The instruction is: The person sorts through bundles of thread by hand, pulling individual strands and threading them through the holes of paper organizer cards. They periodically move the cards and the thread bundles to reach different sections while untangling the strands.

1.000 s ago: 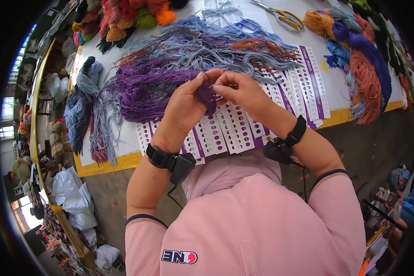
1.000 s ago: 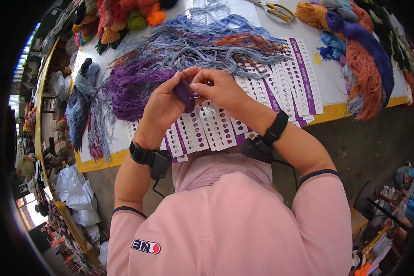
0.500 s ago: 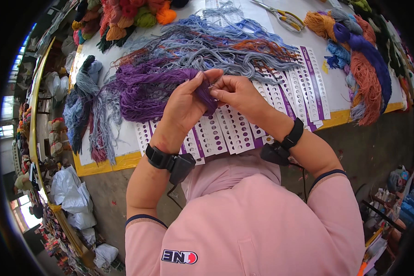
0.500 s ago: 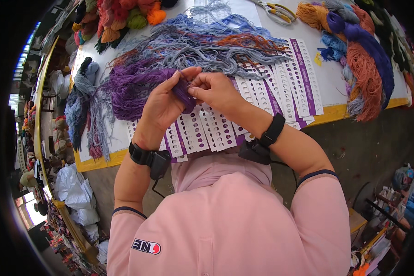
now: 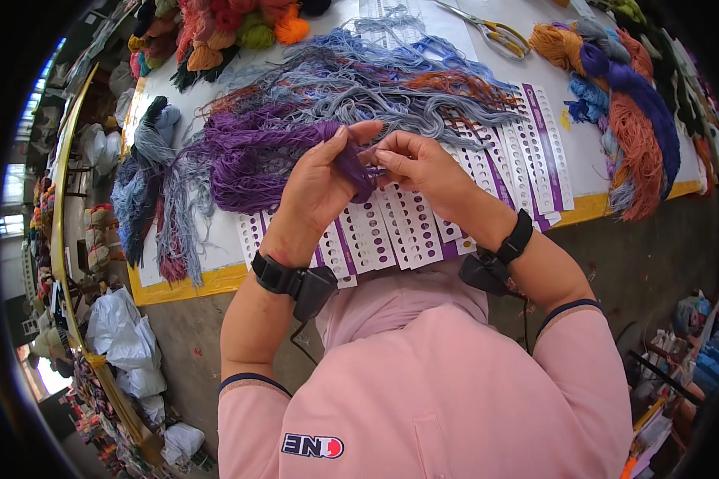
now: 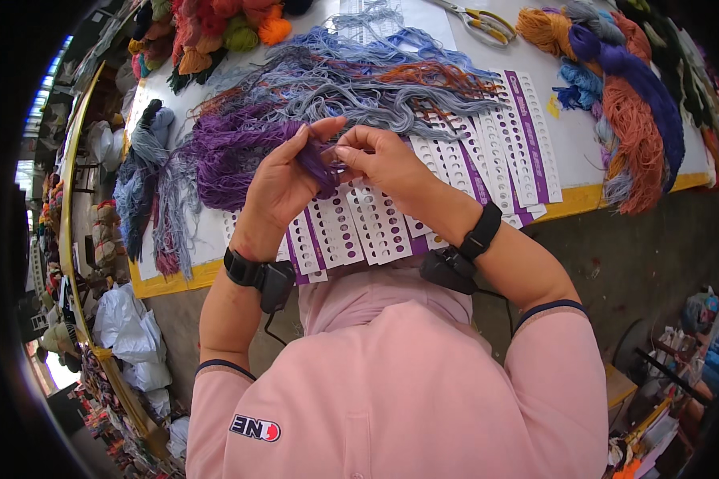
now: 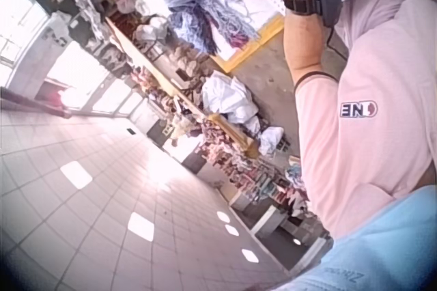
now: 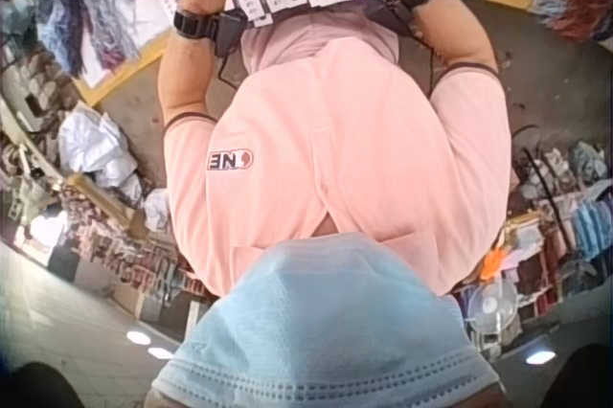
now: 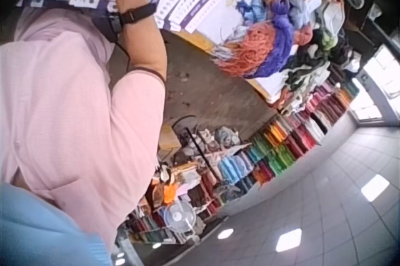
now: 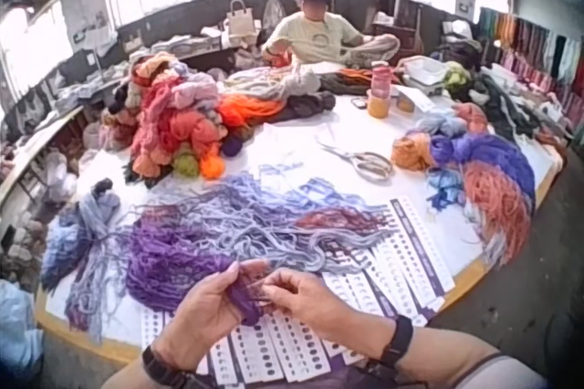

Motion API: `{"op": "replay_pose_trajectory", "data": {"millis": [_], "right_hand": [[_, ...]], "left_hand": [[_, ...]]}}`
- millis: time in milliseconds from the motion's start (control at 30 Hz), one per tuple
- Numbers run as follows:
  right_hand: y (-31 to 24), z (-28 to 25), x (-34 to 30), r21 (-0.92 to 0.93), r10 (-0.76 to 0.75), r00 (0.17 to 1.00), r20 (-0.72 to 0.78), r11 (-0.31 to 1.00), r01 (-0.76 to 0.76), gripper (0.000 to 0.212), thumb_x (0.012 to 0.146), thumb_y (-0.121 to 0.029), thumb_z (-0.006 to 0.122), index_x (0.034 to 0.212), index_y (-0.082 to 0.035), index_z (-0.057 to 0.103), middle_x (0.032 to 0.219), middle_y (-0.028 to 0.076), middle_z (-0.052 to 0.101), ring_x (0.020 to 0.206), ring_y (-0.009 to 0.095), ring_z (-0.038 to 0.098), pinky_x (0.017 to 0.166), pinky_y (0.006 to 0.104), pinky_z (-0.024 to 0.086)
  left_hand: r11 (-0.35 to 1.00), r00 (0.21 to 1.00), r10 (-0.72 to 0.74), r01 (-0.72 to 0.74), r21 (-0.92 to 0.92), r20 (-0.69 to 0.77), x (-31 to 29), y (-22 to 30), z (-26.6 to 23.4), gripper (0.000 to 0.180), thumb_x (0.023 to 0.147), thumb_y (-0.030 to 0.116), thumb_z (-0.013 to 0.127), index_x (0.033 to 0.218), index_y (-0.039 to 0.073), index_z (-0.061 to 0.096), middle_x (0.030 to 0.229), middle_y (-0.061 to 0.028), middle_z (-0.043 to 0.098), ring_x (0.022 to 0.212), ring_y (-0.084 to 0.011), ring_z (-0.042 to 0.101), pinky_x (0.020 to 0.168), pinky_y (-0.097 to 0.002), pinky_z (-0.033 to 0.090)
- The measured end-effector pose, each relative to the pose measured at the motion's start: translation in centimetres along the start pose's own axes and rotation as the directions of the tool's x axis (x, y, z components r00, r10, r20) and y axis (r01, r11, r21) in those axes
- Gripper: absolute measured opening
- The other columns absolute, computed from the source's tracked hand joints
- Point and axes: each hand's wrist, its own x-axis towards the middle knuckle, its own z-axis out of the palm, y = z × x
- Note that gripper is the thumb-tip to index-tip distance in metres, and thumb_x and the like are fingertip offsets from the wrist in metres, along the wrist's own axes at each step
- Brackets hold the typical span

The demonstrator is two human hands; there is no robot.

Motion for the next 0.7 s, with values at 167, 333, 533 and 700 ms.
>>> {"op": "replay_pose_trajectory", "data": {"millis": [167, 333, 533, 700], "right_hand": [[0.1, -0.7, 0.0, 0.223, 0.061, 0.996, 0.062, 0.972, -0.073, 0.010, 0.097, -0.015, 0.055, 0.097, -0.005, 0.056, 0.085, 0.001, 0.063, 0.071, 0.006, 0.055, 0.059, 0.0193, 0.042], [-0.9, -0.7, -0.4, -0.358, -0.040, 0.999, 0.035, 0.932, 0.050, 0.010, 0.096, -0.015, 0.056, 0.096, -0.006, 0.061, 0.083, 0.001, 0.063, 0.072, 0.006, 0.056, 0.065, 0.0211, 0.044], [-5.4, -3.5, -2.7, 0.261, -0.281, 0.958, -0.063, 0.922, 0.288, 0.007, 0.095, -0.009, 0.055, 0.095, -0.005, 0.060, 0.095, 0.009, 0.060, 0.083, 0.015, 0.055, 0.080, 0.0315, 0.047], [-12.4, -18.2, -6.6, 0.836, -0.462, 0.880, -0.108, 0.437, 0.332, 0.004, 0.088, 0.001, 0.052, 0.086, -0.001, 0.049, 0.076, 0.006, 0.045, 0.072, 0.020, 0.049, 0.073, 0.0344, 0.046]], "left_hand": [[0.996, 0.998, -0.042, 0.045, -0.073, 0.040, -0.2, 0.1, 0.7, 0.041, 0.102, 0.027, 0.043, 0.129, -0.004, 0.050, 0.123, -0.0140, 0.058, 0.102, -0.0239, 0.060, 0.092, -0.0454, 0.049], [0.997, 0.985, 0.010, 0.003, 0.076, -0.175, -0.1, 1.3, -0.7, 0.034, 0.101, 0.023, 0.047, 0.122, -0.004, 0.054, 0.114, -0.0163, 0.060, 0.085, -0.0166, 0.060, 0.068, -0.0251, 0.052], [0.996, 0.938, 0.073, -0.088, -0.029, -0.339, -0.8, 10.5, -5.7, 0.016, 0.098, 0.011, 0.051, 0.102, -0.004, 0.056, 0.071, 0.0008, 0.048, 0.048, -0.0029, 0.035, 0.040, -0.0184, 0.026], [0.900, 0.733, 0.402, -0.206, 0.383, -0.549, -9.6, 26.8, -16.7, 0.012, 0.098, 0.007, 0.047, 0.100, -0.001, 0.056, 0.063, 0.0032, 0.043, 0.047, -0.0041, 0.034, 0.039, -0.0189, 0.025]]}}
